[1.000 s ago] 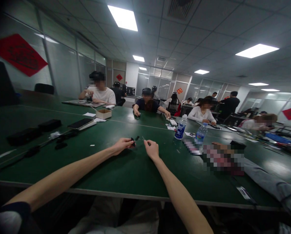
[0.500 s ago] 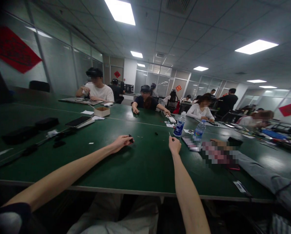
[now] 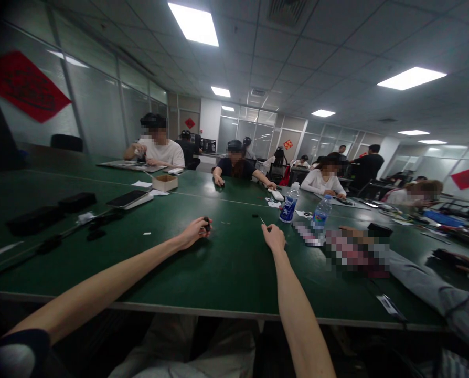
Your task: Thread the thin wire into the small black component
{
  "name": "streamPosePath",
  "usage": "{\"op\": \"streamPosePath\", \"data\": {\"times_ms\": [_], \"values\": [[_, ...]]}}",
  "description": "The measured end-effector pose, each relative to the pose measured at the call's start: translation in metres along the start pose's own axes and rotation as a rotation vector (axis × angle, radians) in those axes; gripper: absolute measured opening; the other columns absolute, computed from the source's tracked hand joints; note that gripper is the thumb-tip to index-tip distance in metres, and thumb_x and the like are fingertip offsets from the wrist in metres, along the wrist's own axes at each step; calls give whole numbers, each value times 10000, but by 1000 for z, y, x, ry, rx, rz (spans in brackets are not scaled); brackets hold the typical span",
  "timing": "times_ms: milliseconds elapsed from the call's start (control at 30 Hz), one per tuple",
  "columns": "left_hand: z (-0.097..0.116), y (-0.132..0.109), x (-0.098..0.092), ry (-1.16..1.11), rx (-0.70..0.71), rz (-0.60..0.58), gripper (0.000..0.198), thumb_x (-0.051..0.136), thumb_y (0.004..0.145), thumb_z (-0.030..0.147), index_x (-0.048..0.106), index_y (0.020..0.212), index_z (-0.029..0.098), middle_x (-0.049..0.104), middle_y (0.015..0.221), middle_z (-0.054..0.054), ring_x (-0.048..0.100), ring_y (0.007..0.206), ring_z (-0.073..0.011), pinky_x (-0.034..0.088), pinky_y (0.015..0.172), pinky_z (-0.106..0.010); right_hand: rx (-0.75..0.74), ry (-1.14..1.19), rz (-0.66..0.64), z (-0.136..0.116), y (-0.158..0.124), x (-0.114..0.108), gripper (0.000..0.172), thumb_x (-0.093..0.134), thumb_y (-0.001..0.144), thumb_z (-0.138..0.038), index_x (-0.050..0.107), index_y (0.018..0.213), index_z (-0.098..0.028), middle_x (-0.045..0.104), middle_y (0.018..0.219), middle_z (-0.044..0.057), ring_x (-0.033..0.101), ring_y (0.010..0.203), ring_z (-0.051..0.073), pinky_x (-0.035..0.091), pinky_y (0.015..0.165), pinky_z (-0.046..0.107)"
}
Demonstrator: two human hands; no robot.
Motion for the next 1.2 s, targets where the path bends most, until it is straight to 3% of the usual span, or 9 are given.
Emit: {"op": "streamPosePath", "data": {"times_ms": [267, 400, 633, 800, 933, 1067, 1200], "values": [[1, -2, 1, 43, 51, -7, 416, 538, 750, 571, 464, 682, 168, 482, 564, 23, 449, 424, -75, 319, 394, -189, 82, -77, -72, 11, 14, 9, 547, 463, 811, -551, 607, 1146, -142, 636, 1036, 181, 595, 978, 297, 449, 785, 359], [2, -5, 3, 86, 50, -15, 461, 488, 759, 614, 413, 612, 183, 408, 491, 45, 379, 381, -68, 262, 376, -195, 62, -126, -146, 1, 26, 20, 510, 461, 812, -542, 640, 1074, -142, 629, 1044, 190, 601, 973, 302, 456, 784, 374], [-2, -4, -3, 84, 33, 27, 416, 442, 790, 597, 410, 682, 196, 338, 485, 80, 268, 341, -52, 192, 370, -189, 47, -169, -162, -27, 70, 46, 522, 408, 835, -542, 594, 1132, -154, 598, 1091, 216, 584, 1017, 337, 457, 785, 441], [0, -6, -6, 75, 90, 58, 321, 408, 833, 519, 457, 806, 203, 309, 506, 91, 232, 347, -50, 187, 370, -178, 171, -124, -134, -16, 119, 66, 589, 431, 806, -569, 550, 1189, -138, 552, 1164, 260, 562, 1052, 364, 472, 740, 455], [4, -12, -5, 120, 110, 96, 301, 413, 836, 492, 487, 895, 205, 340, 539, 81, 258, 363, -52, 214, 376, -175, 153, -132, -189, -18, 147, 81, 644, 479, 763, -603, 584, 1150, -99, 542, 1164, 292, 551, 1065, 381, 472, 743, 468], [9, -18, 0, 207, 151, 101, 314, 414, 838, 486, 513, 894, 194, 322, 522, 82, 259, 373, -56, 216, 386, -180, 155, -141, -225, -35, 155, 86, 613, 540, 731, -572, 610, 1133, -114, 554, 1152, 281, 555, 1061, 378, 481, 744, 454], [17, -22, 0, 391, 227, 163, 315, 395, 854, 452, 549, 859, 176, 356, 515, 61, 327, 402, -79, 259, 412, -203, 52, -115, -289, -78, 142, 84, 530, 580, 710, -517, 645, 1071, -134, 610, 1050, 261, 600, 989, 353, 495, 721, 426]]}}
Point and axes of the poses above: each hand's wrist, its own y-axis towards the middle knuckle, its own x-axis out of the palm, z = x × y, the point moved 6 cm from there along y, towards the middle knuckle
